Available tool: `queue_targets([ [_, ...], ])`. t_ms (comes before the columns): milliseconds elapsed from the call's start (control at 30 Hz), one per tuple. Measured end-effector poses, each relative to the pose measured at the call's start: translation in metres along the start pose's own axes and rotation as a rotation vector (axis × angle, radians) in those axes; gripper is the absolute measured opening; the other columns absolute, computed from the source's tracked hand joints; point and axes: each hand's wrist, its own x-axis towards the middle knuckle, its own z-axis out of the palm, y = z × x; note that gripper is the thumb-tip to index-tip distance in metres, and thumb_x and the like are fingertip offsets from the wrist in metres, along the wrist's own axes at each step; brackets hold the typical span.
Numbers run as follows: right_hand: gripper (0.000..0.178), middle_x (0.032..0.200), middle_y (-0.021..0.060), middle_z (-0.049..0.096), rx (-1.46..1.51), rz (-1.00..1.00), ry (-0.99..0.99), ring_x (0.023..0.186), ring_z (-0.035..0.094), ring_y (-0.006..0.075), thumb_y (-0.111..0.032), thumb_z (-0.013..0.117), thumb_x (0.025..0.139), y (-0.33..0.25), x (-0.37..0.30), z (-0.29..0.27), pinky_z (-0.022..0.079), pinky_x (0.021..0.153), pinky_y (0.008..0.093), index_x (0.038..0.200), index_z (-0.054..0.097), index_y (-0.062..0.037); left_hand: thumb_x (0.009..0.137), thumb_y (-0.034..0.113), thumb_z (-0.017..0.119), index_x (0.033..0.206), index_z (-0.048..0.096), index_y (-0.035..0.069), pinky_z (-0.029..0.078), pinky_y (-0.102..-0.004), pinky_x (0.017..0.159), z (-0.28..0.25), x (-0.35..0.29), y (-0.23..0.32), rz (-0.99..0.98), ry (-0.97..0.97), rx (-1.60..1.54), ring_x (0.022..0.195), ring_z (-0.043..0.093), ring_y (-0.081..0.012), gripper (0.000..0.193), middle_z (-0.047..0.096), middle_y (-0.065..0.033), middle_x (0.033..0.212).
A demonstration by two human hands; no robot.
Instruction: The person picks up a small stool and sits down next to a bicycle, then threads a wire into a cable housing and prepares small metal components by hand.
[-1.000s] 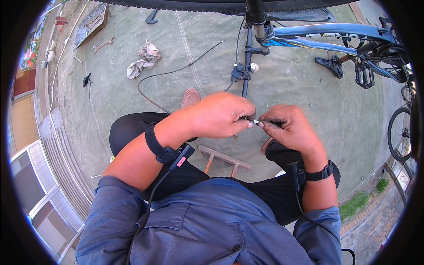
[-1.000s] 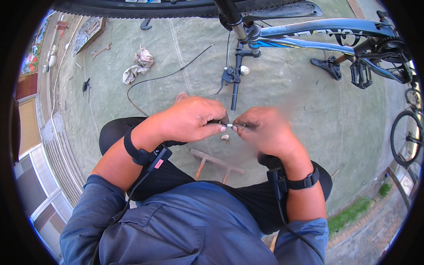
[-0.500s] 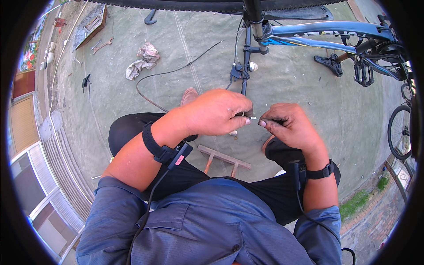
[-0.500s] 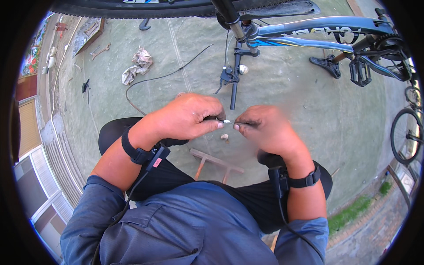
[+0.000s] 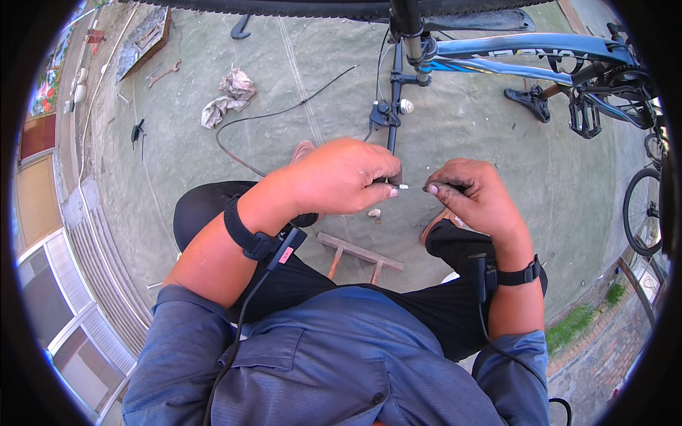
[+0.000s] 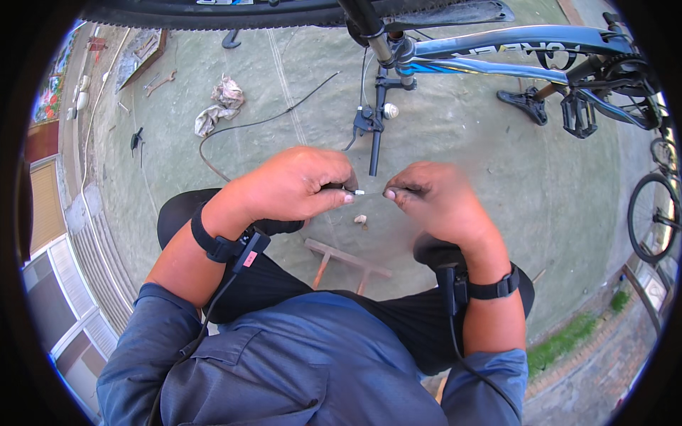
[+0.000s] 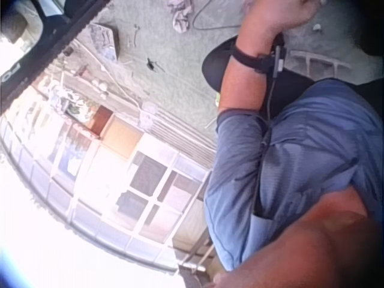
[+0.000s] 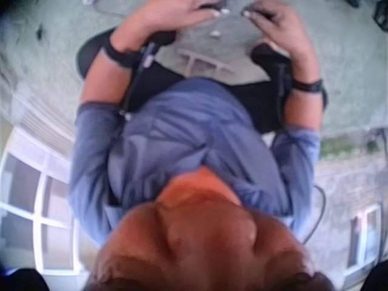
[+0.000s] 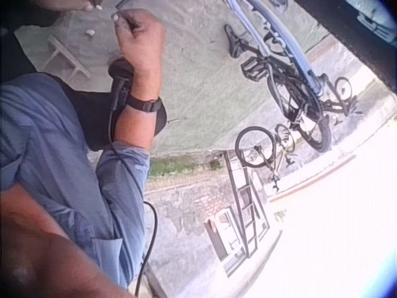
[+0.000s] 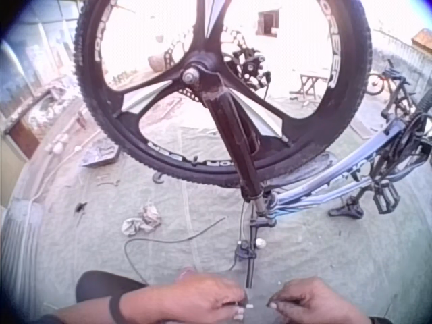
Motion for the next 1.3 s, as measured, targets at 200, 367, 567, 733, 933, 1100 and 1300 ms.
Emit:
queue_targets([
  [200,0.009,0.08,0.0123,0.068,0.029,-0.069,-0.025,0.074,0.064,0.0223,-0.003,0.073,0.083,0.0,0.002,0.007,0.051,0.068,0.0322,0.091,0.073,-0.0003,0.086,0.014,0.07,0.096,0.066,0.004,0.05,-0.041,0.07,0.01,-0.001,0.002,0.022,0.008,0.076,0.082,0.065,-0.0326,0.015,0.064,-0.0123,0.085],
  [367,0.007,0.079,0.0115,0.068,0.101,0.024,0.045,0.072,0.063,0.0236,-0.002,0.071,0.084,0.002,0.0,0.004,0.05,0.066,0.0331,0.091,0.072,0.0004,0.085,0.014,0.071,0.095,0.067,0.006,0.05,-0.04,0.069,0.005,0.002,-0.003,0.049,0.09,-0.03,0.082,0.065,-0.0321,0.013,0.065,-0.0105,0.085],
  [567,0.009,0.082,0.0113,0.068,0.026,-0.024,-0.025,0.072,0.063,0.0236,-0.001,0.072,0.084,-0.004,0.002,0.01,0.05,0.066,0.0333,0.092,0.073,-0.001,0.085,0.014,0.071,0.094,0.068,0.006,0.051,-0.0395,0.068,0.01,0.003,0.005,-0.002,0.066,-0.025,0.081,0.065,-0.0316,0.012,0.066,-0.0101,0.086],
  [733,0.008,0.082,0.0116,0.068,0.082,-0.015,-0.026,0.072,0.062,0.0231,-0.003,0.072,0.085,0.001,0.002,0.008,0.049,0.066,0.0333,0.092,0.072,0.0,0.085,0.013,0.071,0.095,0.068,0.005,0.051,-0.0393,0.069,0.006,0.003,0.006,0.018,0.069,-0.071,0.081,0.065,-0.0321,0.013,0.066,-0.011,0.087],
  [933,0.008,0.081,0.0115,0.068,0.095,0.015,-0.008,0.073,0.062,0.0222,-0.003,0.071,0.086,0.003,0.0,-0.002,0.049,0.067,0.0332,0.092,0.072,0.001,0.085,0.011,0.07,0.095,0.066,0.002,0.051,-0.0389,0.071,0.001,0.003,0.0,0.044,0.07,-0.074,0.081,0.064,-0.0329,0.013,0.065,-0.0139,0.087],
  [1100,0.008,0.083,0.0117,0.069,0.036,-0.042,-0.052,0.073,0.063,0.0232,-0.004,0.073,0.085,-0.001,0.004,0.009,0.051,0.068,0.0327,0.093,0.073,-0.0003,0.085,0.011,0.07,0.095,0.066,0.002,0.051,-0.0389,0.071,0.003,0.004,0.008,0.011,0.028,-0.036,0.081,0.064,-0.0326,0.014,0.065,-0.0139,0.086],
  [1300,0.008,0.081,0.0118,0.068,0.167,0.066,-0.024,0.074,0.063,0.0231,-0.005,0.073,0.086,0.005,0.0,0.002,0.051,0.068,0.0332,0.092,0.073,-0.0002,0.085,0.012,0.071,0.095,0.067,0.003,0.051,-0.0388,0.07,0.003,0.002,-0.001,0.035,0.065,-0.08,0.08,0.064,-0.0325,0.014,0.065,-0.013,0.086],
])
